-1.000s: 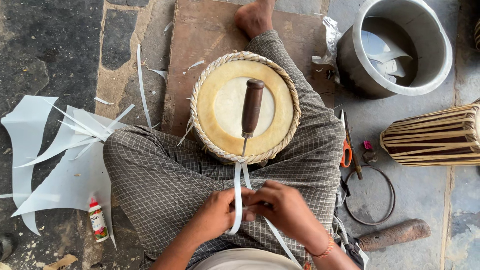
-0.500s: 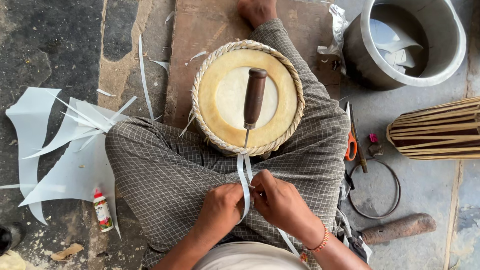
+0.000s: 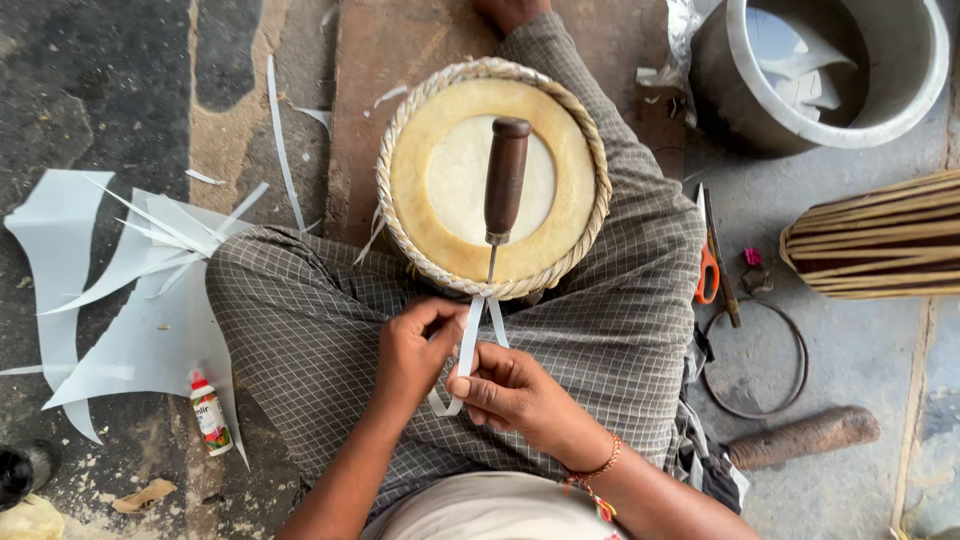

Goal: The person repairs a drum by hand and using a small blade tool, cutting and fitting white straps around the drum head while sitting on the floor.

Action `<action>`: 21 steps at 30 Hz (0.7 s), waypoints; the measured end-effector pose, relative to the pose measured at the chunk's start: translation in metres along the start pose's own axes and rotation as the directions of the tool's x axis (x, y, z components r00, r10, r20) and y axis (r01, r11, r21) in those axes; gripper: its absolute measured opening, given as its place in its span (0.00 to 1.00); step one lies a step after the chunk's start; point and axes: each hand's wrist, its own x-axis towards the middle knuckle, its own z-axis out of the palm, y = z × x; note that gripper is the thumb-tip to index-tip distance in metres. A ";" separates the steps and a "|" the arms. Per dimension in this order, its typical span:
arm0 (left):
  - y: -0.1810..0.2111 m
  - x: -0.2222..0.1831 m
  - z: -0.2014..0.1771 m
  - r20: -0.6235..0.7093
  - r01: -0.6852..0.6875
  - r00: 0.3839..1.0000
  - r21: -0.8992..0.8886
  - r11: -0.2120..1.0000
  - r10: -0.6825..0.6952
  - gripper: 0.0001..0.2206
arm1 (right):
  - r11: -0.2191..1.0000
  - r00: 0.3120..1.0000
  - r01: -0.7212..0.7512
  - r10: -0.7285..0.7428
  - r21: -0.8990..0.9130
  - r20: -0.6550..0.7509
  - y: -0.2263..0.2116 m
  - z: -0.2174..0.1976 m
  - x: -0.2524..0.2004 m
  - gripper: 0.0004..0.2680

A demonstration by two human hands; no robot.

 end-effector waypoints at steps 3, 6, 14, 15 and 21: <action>-0.004 0.002 0.005 -0.044 -0.042 0.998 0.000 0.999 0.041 0.06 | 1.000 1.000 0.003 -0.003 0.015 -0.004 0.009 0.005 -0.001 0.08; -0.006 0.004 0.008 -0.066 -0.101 0.993 -0.001 0.995 0.100 0.05 | 0.998 1.000 0.017 -0.017 0.062 0.002 0.009 0.005 0.001 0.09; -0.001 0.003 0.007 -0.057 -0.057 0.997 0.034 0.998 0.059 0.05 | 0.995 0.999 0.036 -0.038 0.092 0.025 0.011 0.009 0.004 0.09; 0.000 0.004 0.007 -0.052 -0.065 0.996 0.035 0.997 0.066 0.05 | 0.995 0.999 0.038 -0.040 0.092 0.023 0.012 0.009 0.004 0.09; 0.001 0.006 0.008 -0.037 -0.049 0.998 0.023 0.999 0.050 0.05 | 0.994 0.999 0.037 -0.040 0.099 0.023 0.011 0.008 0.003 0.09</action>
